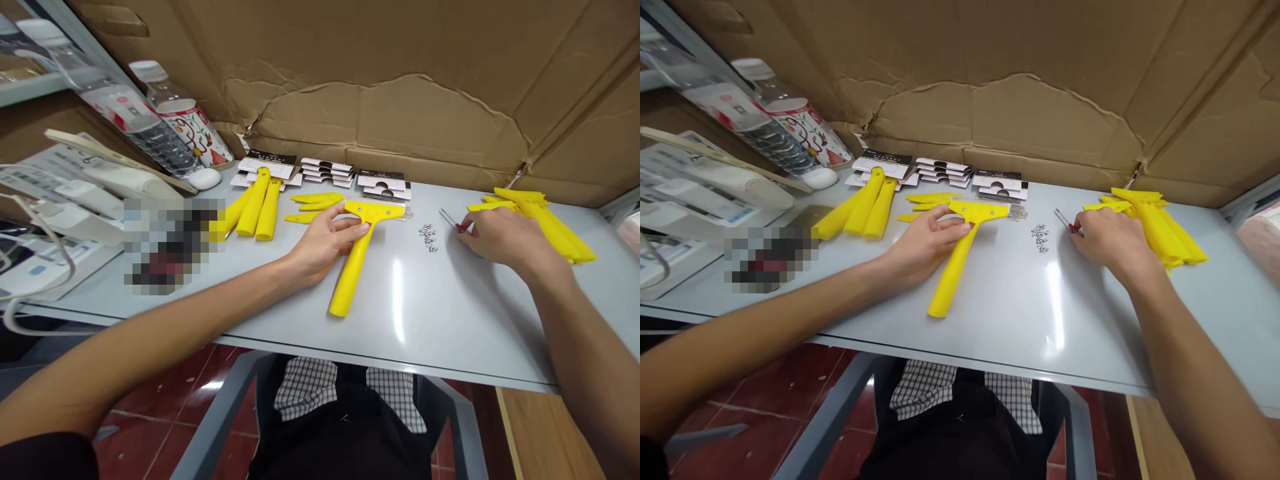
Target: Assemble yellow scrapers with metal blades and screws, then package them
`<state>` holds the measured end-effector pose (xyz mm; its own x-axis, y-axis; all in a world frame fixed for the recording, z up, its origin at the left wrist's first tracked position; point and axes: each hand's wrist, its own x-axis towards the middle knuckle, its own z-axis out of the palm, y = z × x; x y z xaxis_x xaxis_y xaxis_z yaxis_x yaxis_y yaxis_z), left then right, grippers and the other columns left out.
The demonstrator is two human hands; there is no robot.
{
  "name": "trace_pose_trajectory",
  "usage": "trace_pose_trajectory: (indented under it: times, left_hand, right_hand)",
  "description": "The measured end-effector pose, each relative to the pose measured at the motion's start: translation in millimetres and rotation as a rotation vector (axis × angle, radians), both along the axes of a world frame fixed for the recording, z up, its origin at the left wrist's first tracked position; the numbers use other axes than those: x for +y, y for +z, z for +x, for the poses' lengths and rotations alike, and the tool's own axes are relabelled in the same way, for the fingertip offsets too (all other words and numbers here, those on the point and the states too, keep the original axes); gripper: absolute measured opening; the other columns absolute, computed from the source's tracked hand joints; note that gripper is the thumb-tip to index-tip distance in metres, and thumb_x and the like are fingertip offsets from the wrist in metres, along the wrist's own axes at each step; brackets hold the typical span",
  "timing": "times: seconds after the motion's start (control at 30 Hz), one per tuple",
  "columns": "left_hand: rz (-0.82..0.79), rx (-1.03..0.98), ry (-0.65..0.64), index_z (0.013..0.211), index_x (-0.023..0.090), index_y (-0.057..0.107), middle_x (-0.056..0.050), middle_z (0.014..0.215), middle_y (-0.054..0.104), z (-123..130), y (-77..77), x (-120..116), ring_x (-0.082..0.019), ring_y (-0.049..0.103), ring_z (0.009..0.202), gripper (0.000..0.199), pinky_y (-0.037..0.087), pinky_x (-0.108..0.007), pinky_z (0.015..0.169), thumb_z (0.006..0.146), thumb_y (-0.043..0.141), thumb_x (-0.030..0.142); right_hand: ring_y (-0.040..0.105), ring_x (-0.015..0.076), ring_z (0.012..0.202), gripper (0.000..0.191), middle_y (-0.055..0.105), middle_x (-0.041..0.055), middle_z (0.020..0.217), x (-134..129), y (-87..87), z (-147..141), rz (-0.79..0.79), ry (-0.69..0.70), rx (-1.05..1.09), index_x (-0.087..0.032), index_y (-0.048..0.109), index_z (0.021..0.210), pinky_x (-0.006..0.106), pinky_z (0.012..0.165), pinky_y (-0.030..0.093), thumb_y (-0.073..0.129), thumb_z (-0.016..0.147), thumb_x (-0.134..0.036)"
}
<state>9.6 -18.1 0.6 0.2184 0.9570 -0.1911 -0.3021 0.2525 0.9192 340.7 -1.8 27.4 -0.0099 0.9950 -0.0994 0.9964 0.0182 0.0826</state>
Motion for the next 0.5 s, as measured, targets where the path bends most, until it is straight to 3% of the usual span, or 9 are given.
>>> trace_pose_trajectory:
  times: [0.1,0.23,0.5]
  left_hand:
    - [-0.022,0.01,0.047,0.124,0.023,0.056,-0.003,0.105,0.074,0.9,-0.3,0.0,-0.017,0.073,0.096,0.057,0.058,-0.034,0.087,0.079,0.09,0.012]
    - [0.03,0.037,0.051,0.14,0.027,0.052,-0.001,0.102,0.069,0.7,-3.6,-0.4,-0.017,0.073,0.091,0.077,0.058,-0.034,0.083,0.077,0.094,0.016]
    - [0.189,0.109,0.075,0.155,0.032,0.044,-0.001,0.1,0.069,0.5,-8.2,6.2,-0.019,0.074,0.093,0.096,0.059,-0.033,0.081,0.075,0.097,0.025]
  right_hand:
    - [0.068,0.037,0.101,0.039,0.077,0.0166,0.117,-1.3,5.3,-9.5,-0.072,-0.066,-0.098,-0.025,0.076,0.122,0.047,0.071,0.046,0.053,0.097,-0.045]
    - [0.068,0.0375,0.102,0.043,0.077,0.0172,0.117,-4.1,9.2,-15.3,-0.081,-0.049,-0.102,-0.023,0.075,0.124,0.047,0.07,0.044,0.049,0.099,-0.045]
    - [0.068,0.0382,0.108,0.048,0.076,0.0191,0.121,-4.4,6.1,-11.7,-0.075,-0.021,-0.071,-0.022,0.074,0.129,0.046,0.079,0.045,0.052,0.1,-0.054]
